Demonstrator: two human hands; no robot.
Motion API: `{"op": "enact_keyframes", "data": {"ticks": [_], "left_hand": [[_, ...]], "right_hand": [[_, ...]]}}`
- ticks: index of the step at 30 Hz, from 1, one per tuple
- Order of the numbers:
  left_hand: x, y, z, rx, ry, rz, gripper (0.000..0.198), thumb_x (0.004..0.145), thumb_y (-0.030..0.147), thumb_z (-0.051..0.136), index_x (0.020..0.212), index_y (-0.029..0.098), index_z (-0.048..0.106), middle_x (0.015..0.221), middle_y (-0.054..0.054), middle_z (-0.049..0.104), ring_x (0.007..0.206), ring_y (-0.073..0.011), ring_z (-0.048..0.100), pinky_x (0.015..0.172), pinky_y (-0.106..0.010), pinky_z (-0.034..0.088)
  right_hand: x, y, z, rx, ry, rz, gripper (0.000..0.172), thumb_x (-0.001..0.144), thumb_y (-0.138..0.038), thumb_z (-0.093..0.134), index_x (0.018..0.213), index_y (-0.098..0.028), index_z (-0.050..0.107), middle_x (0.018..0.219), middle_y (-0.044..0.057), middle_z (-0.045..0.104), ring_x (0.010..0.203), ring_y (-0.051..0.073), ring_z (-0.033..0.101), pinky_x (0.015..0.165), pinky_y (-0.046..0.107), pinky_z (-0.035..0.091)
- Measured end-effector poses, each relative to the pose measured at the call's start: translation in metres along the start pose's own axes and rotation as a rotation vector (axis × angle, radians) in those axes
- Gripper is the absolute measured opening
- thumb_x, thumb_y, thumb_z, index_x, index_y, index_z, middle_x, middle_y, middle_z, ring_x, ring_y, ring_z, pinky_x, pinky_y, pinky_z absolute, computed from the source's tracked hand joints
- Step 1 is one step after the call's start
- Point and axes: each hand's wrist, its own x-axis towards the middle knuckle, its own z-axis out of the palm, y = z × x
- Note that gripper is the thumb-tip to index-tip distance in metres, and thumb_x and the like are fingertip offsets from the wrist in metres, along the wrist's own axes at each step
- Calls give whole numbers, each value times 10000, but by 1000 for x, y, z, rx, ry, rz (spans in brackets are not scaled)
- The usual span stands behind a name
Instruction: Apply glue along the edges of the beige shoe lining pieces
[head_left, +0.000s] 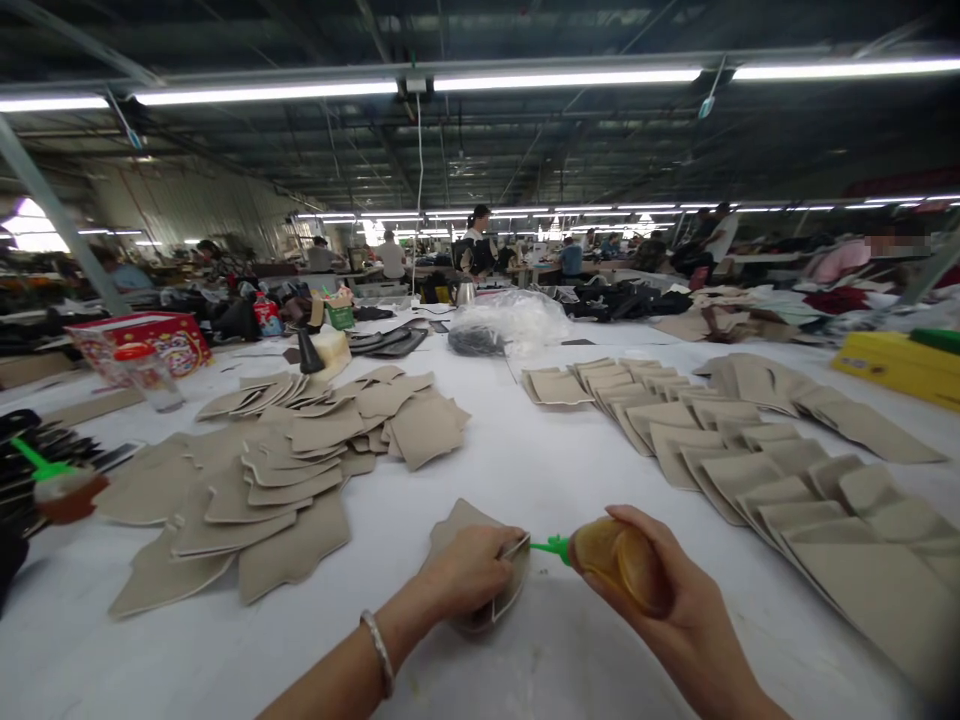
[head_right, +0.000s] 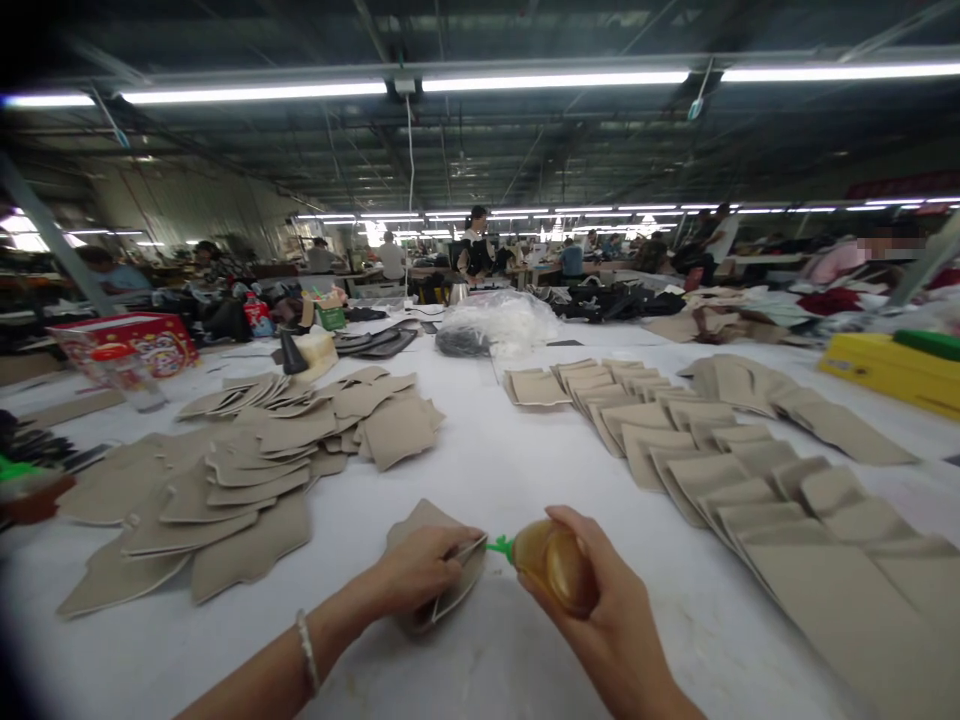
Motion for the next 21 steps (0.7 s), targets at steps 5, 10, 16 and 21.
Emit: {"op": "enact_keyframes", "data": {"ticks": [5,10,16,21], "left_hand": [[-4,6,-2,-1,-3,-41,517,739,127,429,1197,296,599,1174,25,656,1060,-194,581,898,-267,423],[-7,11,-2,36,-4,-59,482,751,148,444,1182,295,602,1141,-6,666,1019,-224,596,868,-297,431],[-9,11,-1,101,-9,-47,395,756,174,442,1097,270,615,1008,-24,689,920,-224,614,772,-286,441],[-7,8,1,144,-16,-15,348,742,204,447,1047,254,607,926,-27,685,849,-223,620,695,-276,438]], "right_hand": [[0,5,5,-53,-50,-114,433,878,-363,658,1257,-297,460,1198,44,531,1035,241,564,884,306,468],[-7,9,4,-102,-94,-159,426,867,-312,626,1257,-291,453,1185,54,539,1027,248,572,846,302,488],[-7,13,0,-115,-18,-69,443,860,-403,665,1244,-293,474,1164,29,568,1008,233,584,855,274,473],[-5,12,1,-85,-18,-27,409,871,-429,661,1215,-287,492,1121,13,578,940,205,603,814,240,486]]}}
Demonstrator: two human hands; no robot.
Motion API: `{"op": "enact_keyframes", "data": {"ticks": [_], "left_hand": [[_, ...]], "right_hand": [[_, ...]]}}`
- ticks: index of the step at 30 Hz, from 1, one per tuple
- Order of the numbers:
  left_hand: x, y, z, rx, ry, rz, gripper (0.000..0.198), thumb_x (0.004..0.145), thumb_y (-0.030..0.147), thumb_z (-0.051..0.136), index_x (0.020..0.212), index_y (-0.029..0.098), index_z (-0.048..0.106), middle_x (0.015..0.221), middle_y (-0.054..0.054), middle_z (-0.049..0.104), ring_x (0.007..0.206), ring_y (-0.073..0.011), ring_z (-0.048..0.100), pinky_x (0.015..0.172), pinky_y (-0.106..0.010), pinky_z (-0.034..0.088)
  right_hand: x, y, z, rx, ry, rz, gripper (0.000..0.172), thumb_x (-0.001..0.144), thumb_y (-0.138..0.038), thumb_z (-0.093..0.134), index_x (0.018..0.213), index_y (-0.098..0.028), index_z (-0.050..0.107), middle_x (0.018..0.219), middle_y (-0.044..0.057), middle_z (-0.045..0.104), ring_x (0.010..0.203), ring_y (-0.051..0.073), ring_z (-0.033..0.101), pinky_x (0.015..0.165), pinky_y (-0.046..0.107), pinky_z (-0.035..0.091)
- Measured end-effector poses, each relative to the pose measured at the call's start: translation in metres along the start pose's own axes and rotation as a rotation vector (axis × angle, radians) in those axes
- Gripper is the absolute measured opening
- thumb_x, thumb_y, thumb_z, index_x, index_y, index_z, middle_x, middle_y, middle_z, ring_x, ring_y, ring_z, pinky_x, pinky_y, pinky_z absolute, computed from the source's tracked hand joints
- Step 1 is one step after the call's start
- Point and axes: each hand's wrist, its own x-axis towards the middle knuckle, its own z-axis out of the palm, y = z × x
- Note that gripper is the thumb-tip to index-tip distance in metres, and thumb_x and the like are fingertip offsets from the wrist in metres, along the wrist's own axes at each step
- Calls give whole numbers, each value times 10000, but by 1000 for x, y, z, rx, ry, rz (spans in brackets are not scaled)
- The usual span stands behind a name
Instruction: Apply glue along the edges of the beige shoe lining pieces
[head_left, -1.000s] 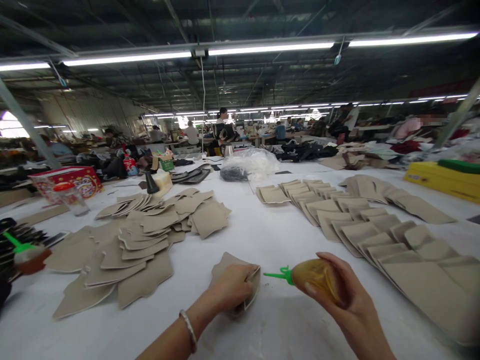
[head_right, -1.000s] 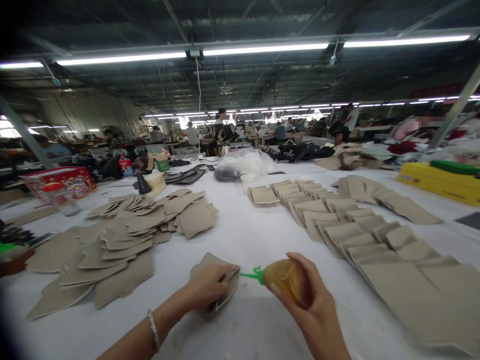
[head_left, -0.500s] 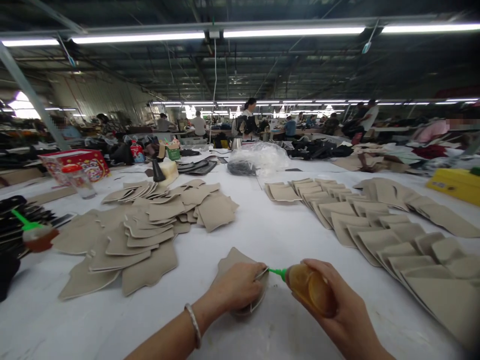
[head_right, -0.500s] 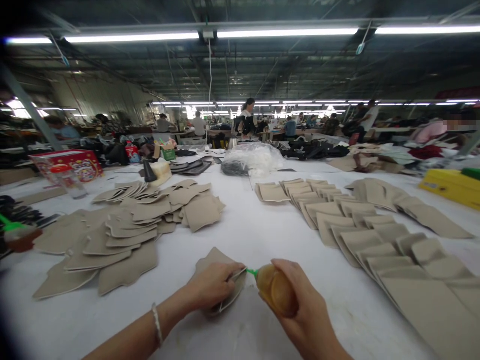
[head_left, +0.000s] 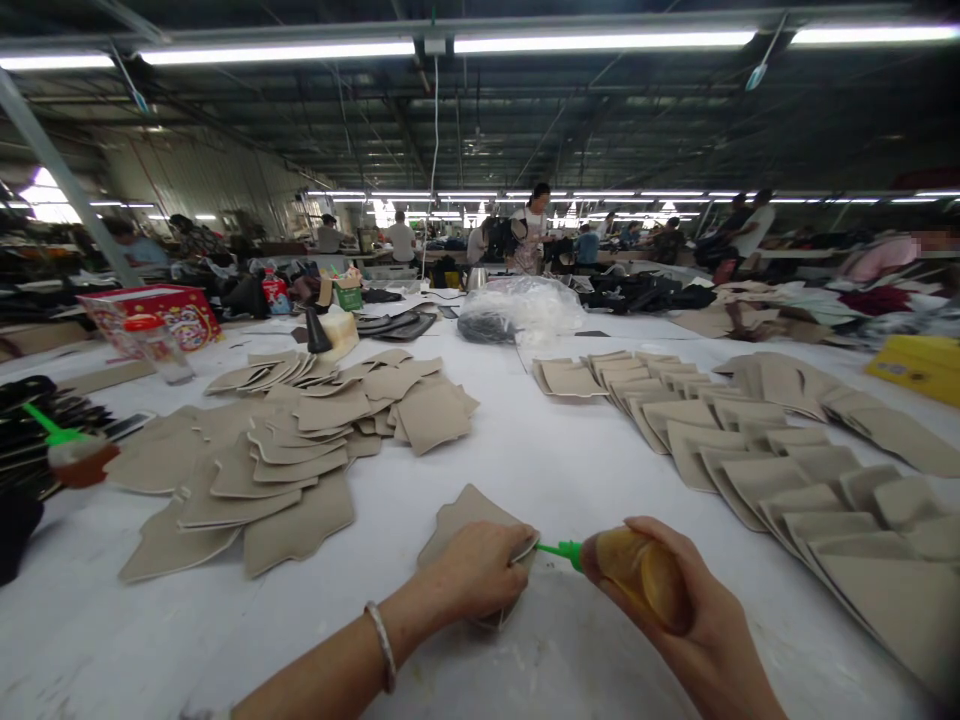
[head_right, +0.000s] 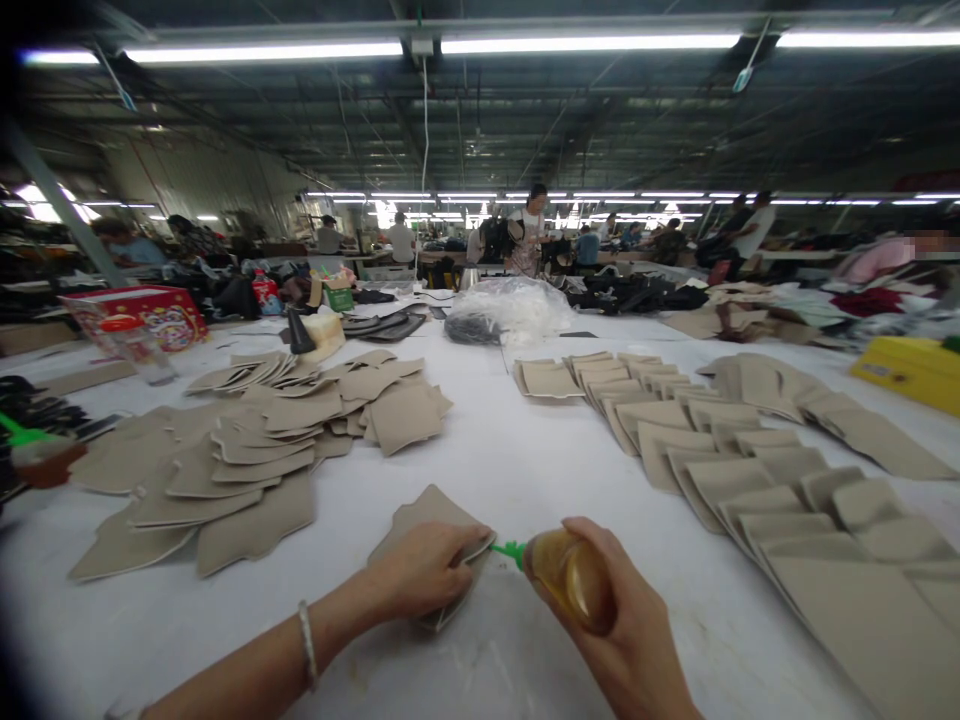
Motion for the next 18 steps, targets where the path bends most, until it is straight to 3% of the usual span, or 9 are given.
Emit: {"op": "enact_keyframes", "data": {"ticks": [5,12,18], "left_hand": [[2,-4,3,-10,9,13,443,749,215,441,1163,292,575,937,-22,685,853,-231,624,692,-284,439],[2,-6,5,-14,15,27,401,739,209,440,1103,270,598,956,-29,690,855,-233,625,712,-291,444],[1,-5,5,-36,10,14,415,745,194,439,1123,276,590,996,-23,687,880,-225,621,740,-287,451]], "right_hand": [[3,-1,-1,11,64,41,407,865,-467,658,1195,-284,507,1097,6,579,921,199,602,810,230,486],[-3,2,-3,43,21,76,395,872,-453,655,1196,-287,500,1095,9,569,921,205,595,800,246,483],[-2,4,0,46,70,107,414,857,-467,666,1192,-284,507,1113,10,568,951,217,581,821,260,469]]}}
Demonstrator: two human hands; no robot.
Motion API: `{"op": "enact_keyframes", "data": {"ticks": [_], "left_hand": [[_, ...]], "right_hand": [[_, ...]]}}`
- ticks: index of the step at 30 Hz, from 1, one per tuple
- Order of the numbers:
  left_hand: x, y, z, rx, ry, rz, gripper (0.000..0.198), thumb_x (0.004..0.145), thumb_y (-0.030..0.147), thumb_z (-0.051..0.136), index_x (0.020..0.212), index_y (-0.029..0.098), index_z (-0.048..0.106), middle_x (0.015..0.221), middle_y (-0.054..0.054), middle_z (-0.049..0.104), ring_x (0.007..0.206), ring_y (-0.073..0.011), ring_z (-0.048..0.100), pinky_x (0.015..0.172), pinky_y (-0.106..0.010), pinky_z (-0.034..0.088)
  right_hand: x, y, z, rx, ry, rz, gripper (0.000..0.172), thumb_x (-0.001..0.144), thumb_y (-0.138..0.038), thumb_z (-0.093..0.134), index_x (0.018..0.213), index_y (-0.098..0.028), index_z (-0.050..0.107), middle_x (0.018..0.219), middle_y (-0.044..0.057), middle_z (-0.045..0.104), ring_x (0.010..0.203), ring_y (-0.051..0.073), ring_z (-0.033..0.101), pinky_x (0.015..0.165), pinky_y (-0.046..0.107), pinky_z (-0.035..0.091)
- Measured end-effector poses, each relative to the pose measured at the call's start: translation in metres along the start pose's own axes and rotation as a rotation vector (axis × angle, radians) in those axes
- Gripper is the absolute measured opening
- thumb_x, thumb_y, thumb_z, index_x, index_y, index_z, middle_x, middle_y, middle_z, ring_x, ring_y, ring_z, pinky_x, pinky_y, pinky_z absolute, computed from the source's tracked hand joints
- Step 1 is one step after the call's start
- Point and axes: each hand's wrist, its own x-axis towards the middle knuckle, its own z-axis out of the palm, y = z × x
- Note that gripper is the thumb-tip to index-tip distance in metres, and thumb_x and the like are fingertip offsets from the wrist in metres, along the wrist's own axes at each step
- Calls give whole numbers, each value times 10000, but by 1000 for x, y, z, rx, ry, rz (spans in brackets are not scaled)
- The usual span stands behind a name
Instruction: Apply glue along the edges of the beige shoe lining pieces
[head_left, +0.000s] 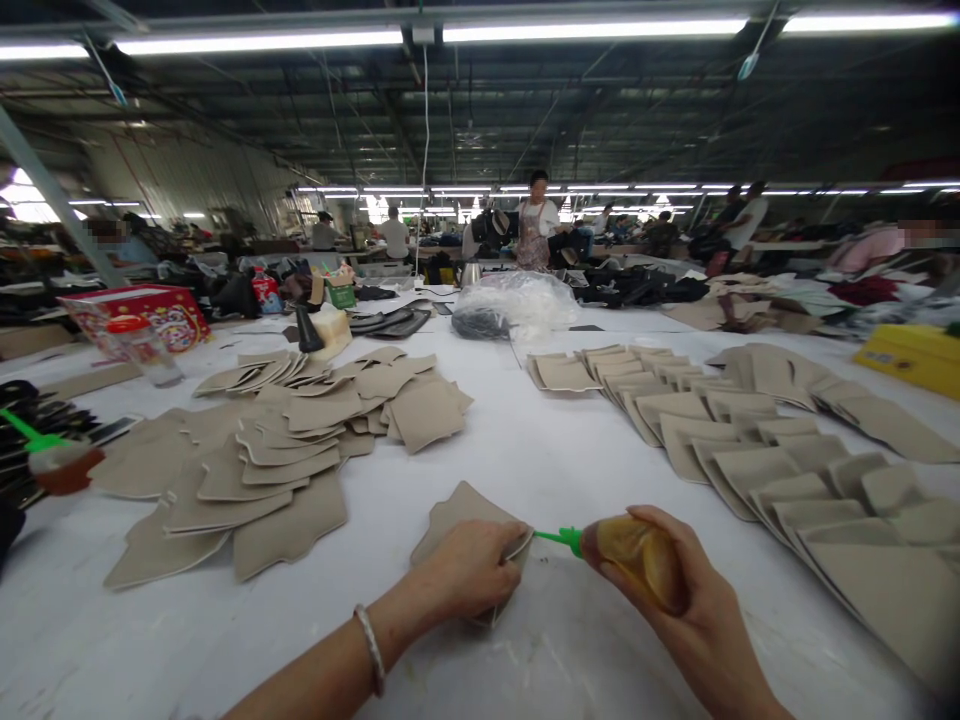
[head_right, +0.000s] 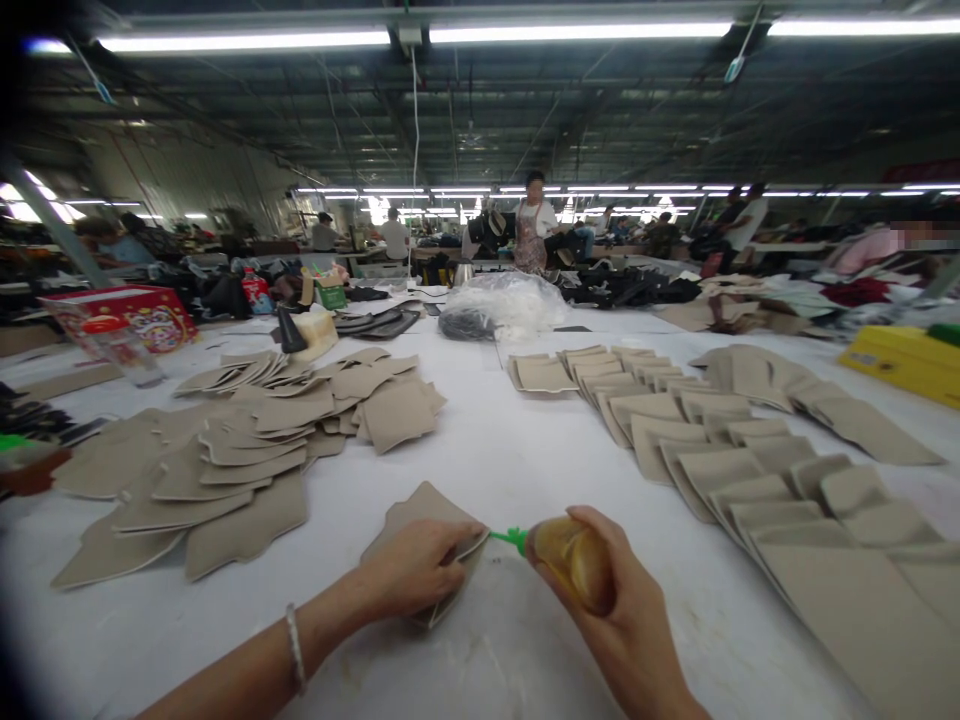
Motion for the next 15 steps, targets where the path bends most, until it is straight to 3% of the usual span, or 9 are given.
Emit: {"op": "enact_keyframes", "data": {"ticks": [4,11,15], "left_hand": [[1,-1,1,-6,-6,1,434,753,195,455,1162,281,575,1054,-25,678,933,-229,611,797,-298,453],[1,-4,2,-42,25,16,536,725,190,454,1241,297,550,997,-20,692,860,-224,628,754,-307,477],[-1,-7,4,-95,39,57,555,738,166,433,1271,285,532,1084,-17,678,957,-215,619,836,-302,468]], "right_hand": [[-5,-1,-1,64,-45,70,413,849,-457,673,1184,-285,504,1097,6,563,909,220,591,789,271,474],[-3,0,-1,84,-24,137,460,823,-470,684,1186,-250,505,1077,29,574,891,247,593,774,306,480],[-10,-6,0,193,-81,191,442,817,-463,687,1174,-267,515,1015,3,586,814,220,605,728,278,477]]}}
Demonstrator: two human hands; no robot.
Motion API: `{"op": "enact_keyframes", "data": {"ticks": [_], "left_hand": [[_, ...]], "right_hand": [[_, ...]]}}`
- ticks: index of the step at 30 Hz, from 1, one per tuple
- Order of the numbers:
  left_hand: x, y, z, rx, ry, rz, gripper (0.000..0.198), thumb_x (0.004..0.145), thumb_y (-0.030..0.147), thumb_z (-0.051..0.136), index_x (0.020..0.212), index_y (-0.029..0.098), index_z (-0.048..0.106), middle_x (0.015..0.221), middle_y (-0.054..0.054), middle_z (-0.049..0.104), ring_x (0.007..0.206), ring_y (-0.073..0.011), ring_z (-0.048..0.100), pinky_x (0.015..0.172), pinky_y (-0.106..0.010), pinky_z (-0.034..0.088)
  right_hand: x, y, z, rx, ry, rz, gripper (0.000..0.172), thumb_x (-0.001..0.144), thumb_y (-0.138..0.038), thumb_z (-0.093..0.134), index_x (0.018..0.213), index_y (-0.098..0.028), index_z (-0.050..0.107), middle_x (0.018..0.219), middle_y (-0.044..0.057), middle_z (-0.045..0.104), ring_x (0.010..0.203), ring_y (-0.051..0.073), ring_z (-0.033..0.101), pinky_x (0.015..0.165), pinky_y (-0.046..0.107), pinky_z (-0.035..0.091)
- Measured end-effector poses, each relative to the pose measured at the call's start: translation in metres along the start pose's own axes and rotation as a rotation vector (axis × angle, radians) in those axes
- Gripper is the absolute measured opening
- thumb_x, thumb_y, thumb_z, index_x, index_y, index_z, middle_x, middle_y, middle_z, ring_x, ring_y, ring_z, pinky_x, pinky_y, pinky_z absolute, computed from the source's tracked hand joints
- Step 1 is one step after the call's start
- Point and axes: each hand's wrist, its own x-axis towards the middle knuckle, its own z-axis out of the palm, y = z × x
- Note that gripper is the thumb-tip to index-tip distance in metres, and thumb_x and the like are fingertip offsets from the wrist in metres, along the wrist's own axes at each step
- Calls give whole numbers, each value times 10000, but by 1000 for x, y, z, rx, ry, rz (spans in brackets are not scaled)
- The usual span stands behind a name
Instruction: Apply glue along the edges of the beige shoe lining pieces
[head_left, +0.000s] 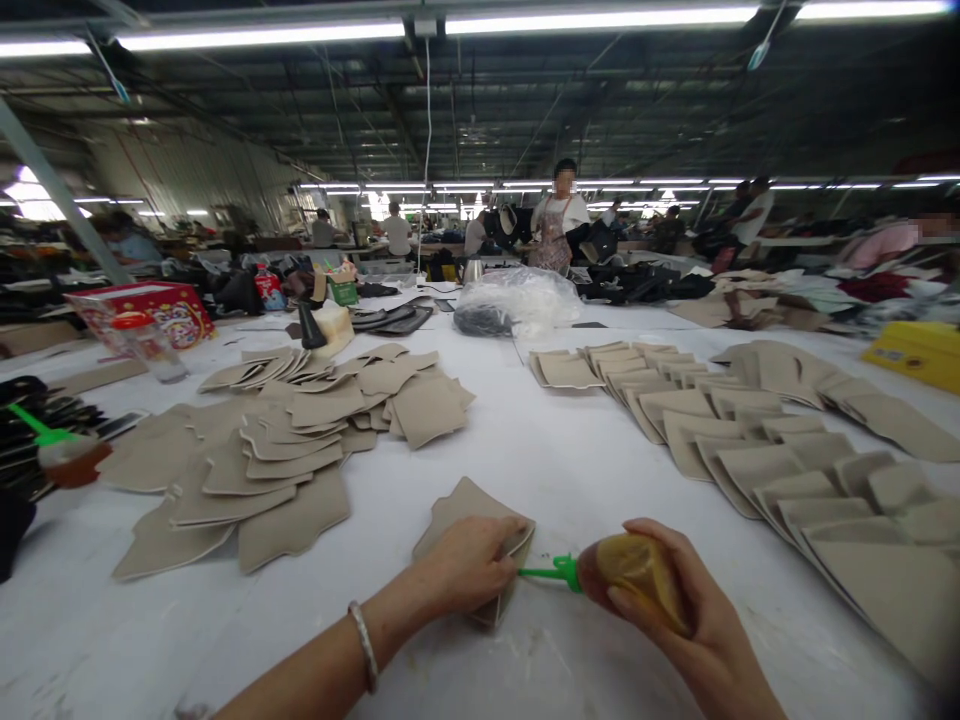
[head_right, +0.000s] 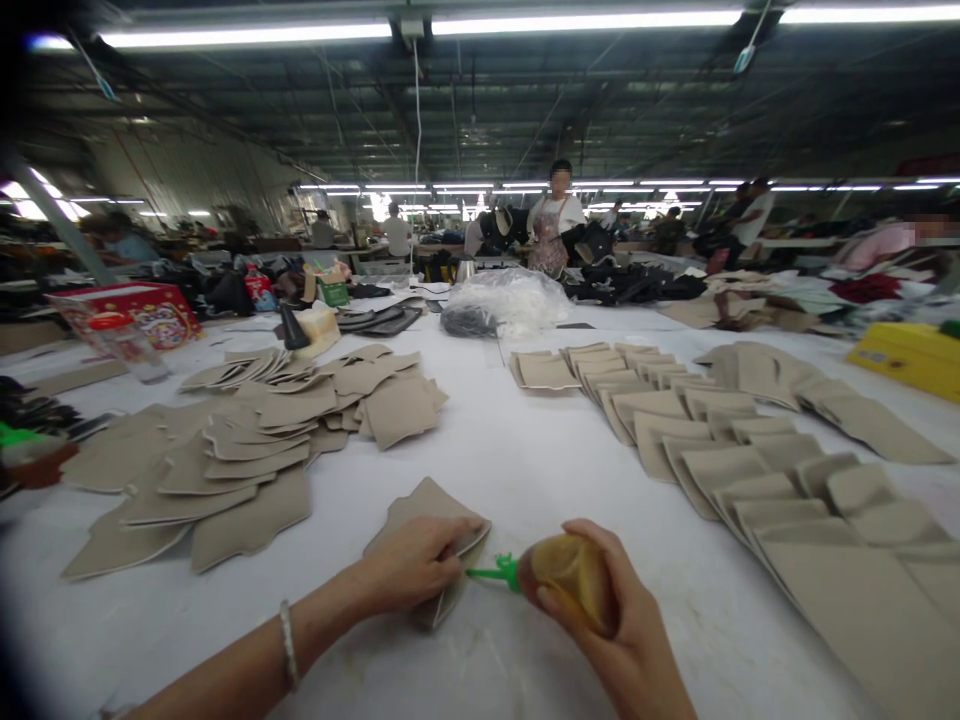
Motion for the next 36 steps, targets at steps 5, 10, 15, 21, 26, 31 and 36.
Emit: {"op": "enact_keyframes", "data": {"ticks": [5,10,15,21,26,31,36], "left_hand": [[-3,-2,3,22,19,15,486,803,148,374,1248,264,531,1151,-20,649,1020,-213,595,907,-308,432],[-7,-1,4,61,-3,3,431,859,177,348,1253,241,511,1091,-36,649,1004,-215,585,894,-304,424],[-8,0,4,75,13,19,450,870,188,333,1284,233,503,1100,-49,639,998,-216,588,883,-306,430],[-11,3,2,87,1,4,467,876,208,350,1322,240,484,1076,-49,637,987,-211,591,880,-299,438],[-12,5,2,102,9,-17,423,871,212,350,1255,232,528,1028,-51,633,963,-214,593,866,-306,445],[-13,5,3,104,10,-12,440,862,210,364,1274,233,517,1031,-49,629,973,-212,589,867,-305,446],[-13,6,2,94,10,-31,479,870,214,355,1330,239,487,1059,-51,627,993,-213,587,891,-314,444]], "right_hand": [[-2,-1,-1,12,12,24,448,821,-454,691,1177,-258,503,983,5,595,812,217,603,723,267,474],[-11,-6,4,73,-3,86,469,805,-470,689,1178,-252,506,993,12,598,833,232,606,752,279,468],[-17,-8,4,34,-12,39,434,810,-447,697,1158,-256,521,999,11,597,823,226,609,721,264,482],[-27,-5,4,95,-54,111,447,837,-482,658,1196,-266,501,1019,12,602,867,238,613,784,277,474],[-33,-4,6,49,-37,97,456,823,-461,691,1186,-259,504,1058,22,590,910,243,599,803,275,462],[-35,-5,7,153,-58,153,473,814,-489,679,1188,-260,505,1052,20,600,910,249,605,842,298,448],[-26,9,-2,23,-21,79,490,787,-448,726,1176,-240,513,1041,37,600,882,259,614,753,295,495]]}}
